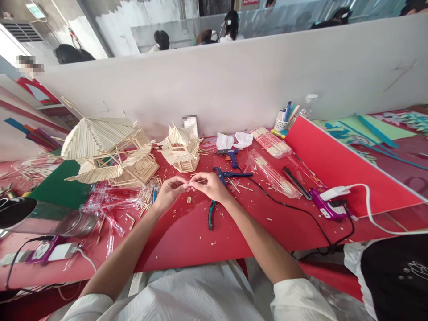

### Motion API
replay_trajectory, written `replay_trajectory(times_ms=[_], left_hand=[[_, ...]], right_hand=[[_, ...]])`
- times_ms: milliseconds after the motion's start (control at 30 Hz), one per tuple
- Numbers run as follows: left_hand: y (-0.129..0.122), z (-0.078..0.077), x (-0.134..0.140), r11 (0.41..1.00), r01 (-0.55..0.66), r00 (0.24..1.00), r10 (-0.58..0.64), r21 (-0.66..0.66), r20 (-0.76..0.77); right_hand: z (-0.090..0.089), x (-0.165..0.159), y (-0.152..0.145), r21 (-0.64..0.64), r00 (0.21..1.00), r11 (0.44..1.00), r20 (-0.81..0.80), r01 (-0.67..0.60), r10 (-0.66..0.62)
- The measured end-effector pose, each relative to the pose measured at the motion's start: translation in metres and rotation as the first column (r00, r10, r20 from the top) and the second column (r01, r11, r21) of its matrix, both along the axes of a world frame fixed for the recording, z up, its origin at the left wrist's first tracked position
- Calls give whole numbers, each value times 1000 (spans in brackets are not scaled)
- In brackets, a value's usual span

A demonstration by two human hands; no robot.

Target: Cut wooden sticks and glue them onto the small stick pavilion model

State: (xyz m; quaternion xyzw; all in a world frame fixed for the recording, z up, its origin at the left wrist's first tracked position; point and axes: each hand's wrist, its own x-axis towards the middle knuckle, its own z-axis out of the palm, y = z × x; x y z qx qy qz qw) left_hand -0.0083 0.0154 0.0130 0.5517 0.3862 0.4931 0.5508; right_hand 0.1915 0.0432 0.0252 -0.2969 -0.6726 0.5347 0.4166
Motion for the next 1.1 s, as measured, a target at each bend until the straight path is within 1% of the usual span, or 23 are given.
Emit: replay_trajectory(times_ms=[100,233,467,667,733,800,867,967,1033,1100], left_hand=[[0,-2,1,999,18,999,-17,-33,40],[0,-1,2,998,18,999,-15,-65,41],[0,-1,3,999,-20,1000,20,-44,-7],[-3,5,2,1000,4,1000,-3,-31,31],[-4,9,3,1000,-8,1000,8,-20,2],[-5,12,4,999,-34,998,34,3,-62],[-5,14,6,997,-69,989,73,38,-125],[-5,14,7,988,-126,973,139,85,-182],[-5,13,7,986,-136,965,153,91,-215],[-5,12,6,989,-122,963,138,79,-233]], right_hand=[[-1,0,0,8,1000,1000,-7,-9,9],[-2,-2,0,24,1000,1000,12,6,-7],[-2,-3,-2,37,999,999,31,31,-32],[-5,-1,2,-10,1000,1000,-12,29,-29],[-6,-1,2,4,999,999,-14,43,-43],[-6,-2,1,44,998,997,-6,65,-65],[-6,-4,-2,81,995,992,2,97,-98],[-6,-8,-5,110,988,982,6,151,-152],[-7,-10,-7,127,984,976,4,178,-180],[-8,-11,-8,147,980,969,-1,199,-201]])
